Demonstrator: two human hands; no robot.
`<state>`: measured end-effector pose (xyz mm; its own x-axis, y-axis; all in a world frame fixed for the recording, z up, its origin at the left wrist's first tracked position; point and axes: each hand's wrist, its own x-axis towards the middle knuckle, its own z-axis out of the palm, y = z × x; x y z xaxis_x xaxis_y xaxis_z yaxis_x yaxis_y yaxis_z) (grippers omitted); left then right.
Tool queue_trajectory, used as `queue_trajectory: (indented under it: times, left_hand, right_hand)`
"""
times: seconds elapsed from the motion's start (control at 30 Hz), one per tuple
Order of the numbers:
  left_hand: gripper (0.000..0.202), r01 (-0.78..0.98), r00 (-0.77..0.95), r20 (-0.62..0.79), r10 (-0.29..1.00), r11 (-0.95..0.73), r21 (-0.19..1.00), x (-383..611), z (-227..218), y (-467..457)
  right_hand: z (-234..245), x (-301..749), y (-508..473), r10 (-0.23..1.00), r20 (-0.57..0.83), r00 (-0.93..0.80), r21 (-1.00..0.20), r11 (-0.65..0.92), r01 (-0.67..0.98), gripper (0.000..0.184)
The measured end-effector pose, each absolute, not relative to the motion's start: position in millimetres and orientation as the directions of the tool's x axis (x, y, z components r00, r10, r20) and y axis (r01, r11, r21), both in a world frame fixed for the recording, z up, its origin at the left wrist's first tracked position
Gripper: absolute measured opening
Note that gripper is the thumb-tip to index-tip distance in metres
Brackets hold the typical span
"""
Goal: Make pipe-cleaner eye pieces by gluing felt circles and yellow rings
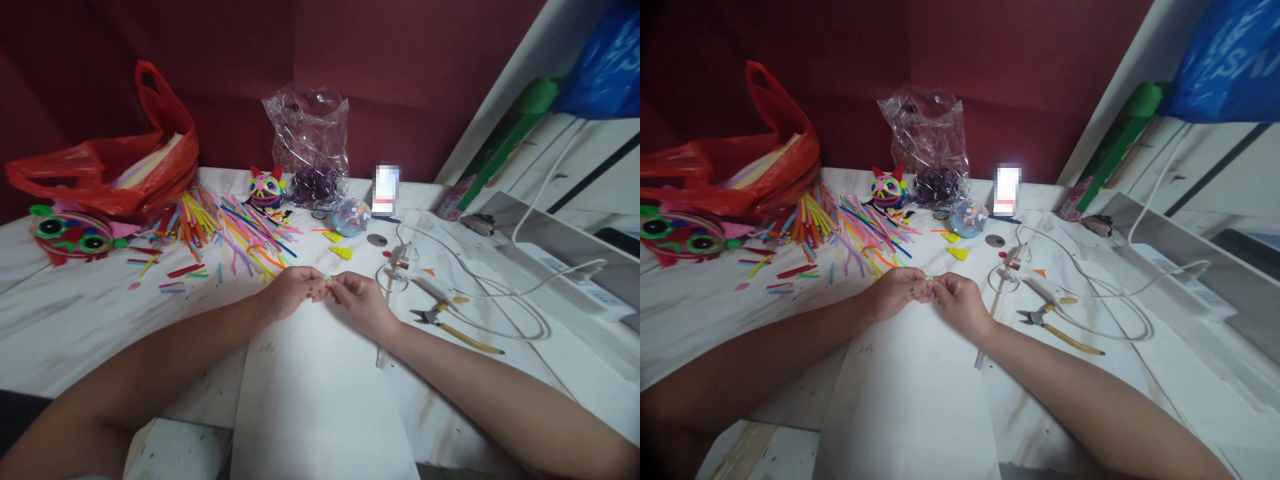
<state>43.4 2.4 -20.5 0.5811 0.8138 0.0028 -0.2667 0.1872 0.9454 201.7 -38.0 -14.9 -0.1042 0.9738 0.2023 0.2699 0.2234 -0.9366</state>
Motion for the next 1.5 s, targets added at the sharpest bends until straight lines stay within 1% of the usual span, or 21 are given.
queue_trajectory:
  times: [0.13,0.27,0.4,0.5,0.6,0.7,0.77,0.83,0.9,0.97,1.03,1.1,1.17,1.2,1.27,1.33,1.43,1.5]
  left_hand:
    - [0.032,-0.256,0.572,-0.002,0.820,0.181,0.949,42.9,-21.6,3.4]
    - [0.032,-0.264,0.608,-0.020,0.793,0.225,0.938,42.5,-20.3,5.1]
    - [0.027,-0.281,0.638,-0.002,0.770,0.235,0.931,43.0,-17.2,4.7]
    - [0.021,-0.292,0.641,0.006,0.767,0.237,0.927,42.4,-16.5,4.6]
    - [0.024,-0.299,0.653,0.008,0.757,0.249,0.921,40.7,-17.1,5.9]
    - [0.030,-0.309,0.639,-0.027,0.769,0.289,0.906,38.8,-17.8,7.8]
    - [0.032,-0.302,0.612,-0.079,0.787,0.325,0.896,37.7,-18.4,8.8]
    - [0.033,-0.263,0.590,-0.138,0.795,0.351,0.899,37.0,-19.4,9.4]
    - [0.033,-0.221,0.578,-0.174,0.797,0.358,0.907,36.9,-20.7,9.5]
    - [0.033,-0.194,0.581,-0.181,0.794,0.351,0.916,37.5,-21.7,9.2]
    - [0.033,-0.201,0.565,-0.167,0.808,0.331,0.922,38.5,-22.1,8.8]
    - [0.034,-0.230,0.519,-0.151,0.841,0.308,0.923,39.5,-21.7,8.5]
    - [0.034,-0.247,0.487,-0.141,0.862,0.291,0.924,40.3,-20.6,8.3]
    - [0.034,-0.236,0.495,-0.140,0.857,0.288,0.928,40.8,-19.9,8.0]
    - [0.032,-0.170,0.535,-0.139,0.833,0.267,0.949,41.8,-18.6,6.6]
    - [0.027,-0.075,0.517,-0.119,0.848,0.183,0.980,42.9,-17.5,4.3]
    - [0.018,0.126,0.391,-0.021,0.920,-0.031,0.992,44.1,-16.9,0.7]
    - [0.014,0.254,0.349,0.084,0.933,-0.180,0.950,44.0,-17.4,-0.5]
  right_hand:
    - [-13.6,199.8,-39.7,0.985,0.148,-0.089,-0.961,0.164,0.223,0.036]
    - [-13.1,198.3,-39.7,0.988,0.122,-0.089,-0.985,0.132,0.112,0.037]
    - [-12.8,196.4,-40.4,0.991,0.115,-0.073,-0.993,0.117,0.030,0.037]
    - [-13.4,194.9,-41.2,0.988,0.141,-0.068,-0.989,0.143,0.023,0.036]
    - [-14.4,195.8,-40.2,0.986,0.155,-0.065,-0.985,0.159,0.071,0.033]
    - [-14.2,201.6,-35.6,0.984,0.171,-0.055,-0.973,0.177,0.151,0.030]
    - [-12.8,207.7,-31.0,0.972,0.233,-0.029,-0.946,0.234,0.224,0.027]
    - [-11.4,213.6,-26.7,0.942,0.335,-0.019,-0.892,0.323,0.317,0.025]
    - [-10.8,217.3,-23.8,0.913,0.400,-0.078,-0.830,0.397,0.392,0.022]
    - [-11.1,217.8,-23.1,0.912,0.380,-0.156,-0.819,0.410,0.401,0.019]
    - [-11.5,215.7,-23.9,0.946,0.275,-0.174,-0.885,0.320,0.339,0.020]
    - [-11.4,212.3,-25.3,0.983,0.126,-0.131,-0.964,0.152,0.216,0.024]
    - [-11.2,209.0,-26.3,0.996,0.016,-0.085,-0.997,0.022,0.072,0.025]
    - [-11.3,207.6,-26.3,0.998,-0.005,-0.069,-1.000,-0.004,0.012,0.024]
    - [-12.7,206.5,-24.8,0.999,-0.006,-0.043,-0.998,-0.009,-0.067,0.022]
    - [-15.3,208.5,-20.8,1.000,0.009,0.008,-0.998,0.009,-0.063,0.022]
    - [-19.1,218.1,-11.2,0.991,0.015,0.132,-0.993,-0.001,0.118,0.023]
    - [-20.4,225.2,-5.2,0.986,-0.006,0.167,-0.973,-0.045,0.228,0.025]
